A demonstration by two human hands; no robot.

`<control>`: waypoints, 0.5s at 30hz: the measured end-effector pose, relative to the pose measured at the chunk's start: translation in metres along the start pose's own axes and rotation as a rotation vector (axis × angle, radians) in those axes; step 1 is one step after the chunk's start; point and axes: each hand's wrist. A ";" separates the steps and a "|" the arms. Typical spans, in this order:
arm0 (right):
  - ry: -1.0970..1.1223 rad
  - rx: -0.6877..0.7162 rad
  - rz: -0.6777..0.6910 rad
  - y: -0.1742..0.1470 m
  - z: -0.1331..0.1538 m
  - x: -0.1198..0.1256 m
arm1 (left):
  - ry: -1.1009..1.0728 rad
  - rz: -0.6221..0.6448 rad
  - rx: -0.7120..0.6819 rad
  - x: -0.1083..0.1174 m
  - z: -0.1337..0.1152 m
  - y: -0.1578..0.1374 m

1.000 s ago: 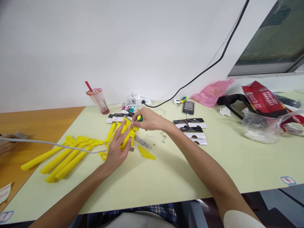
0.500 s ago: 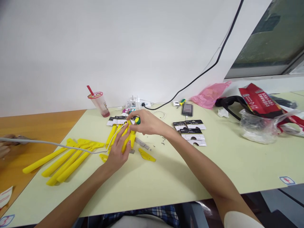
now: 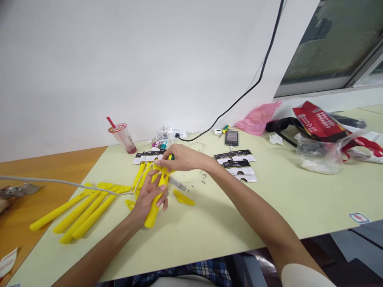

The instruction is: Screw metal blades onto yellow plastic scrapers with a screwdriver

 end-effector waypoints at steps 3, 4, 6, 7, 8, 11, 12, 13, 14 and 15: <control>-0.110 0.009 0.039 -0.001 -0.006 0.007 | -0.115 0.024 0.108 -0.001 -0.002 -0.001; -0.133 0.013 0.051 -0.001 -0.007 0.009 | -0.148 0.031 0.140 -0.001 -0.002 -0.002; -0.153 0.032 0.065 -0.002 -0.009 0.012 | -0.207 0.035 0.195 -0.001 -0.004 -0.005; -0.152 0.045 0.069 -0.002 -0.009 0.013 | -0.232 0.034 0.219 -0.001 -0.006 -0.006; -0.144 0.060 0.074 -0.002 -0.010 0.013 | -0.253 0.030 0.239 -0.002 -0.008 -0.007; -0.126 0.102 0.077 -0.002 -0.012 0.012 | -0.288 0.017 0.275 -0.005 -0.013 -0.008; -0.130 0.110 0.078 -0.001 -0.013 0.011 | -0.290 0.012 0.282 -0.005 -0.014 -0.008; -0.138 0.113 0.077 -0.001 -0.014 0.010 | -0.289 0.006 0.286 -0.005 -0.013 -0.007; -0.150 0.111 0.073 0.000 -0.015 0.009 | -0.286 0.001 0.290 -0.004 -0.012 -0.006; -0.162 0.105 0.063 0.000 -0.015 0.009 | -0.282 -0.003 0.293 -0.002 -0.011 -0.005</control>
Point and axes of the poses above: each hand's wrist, its own y-axis towards the middle knuckle, its own x-axis out of the back of the hand, z = x × y, and after that the axes turned 3 degrees about -y, right-handed
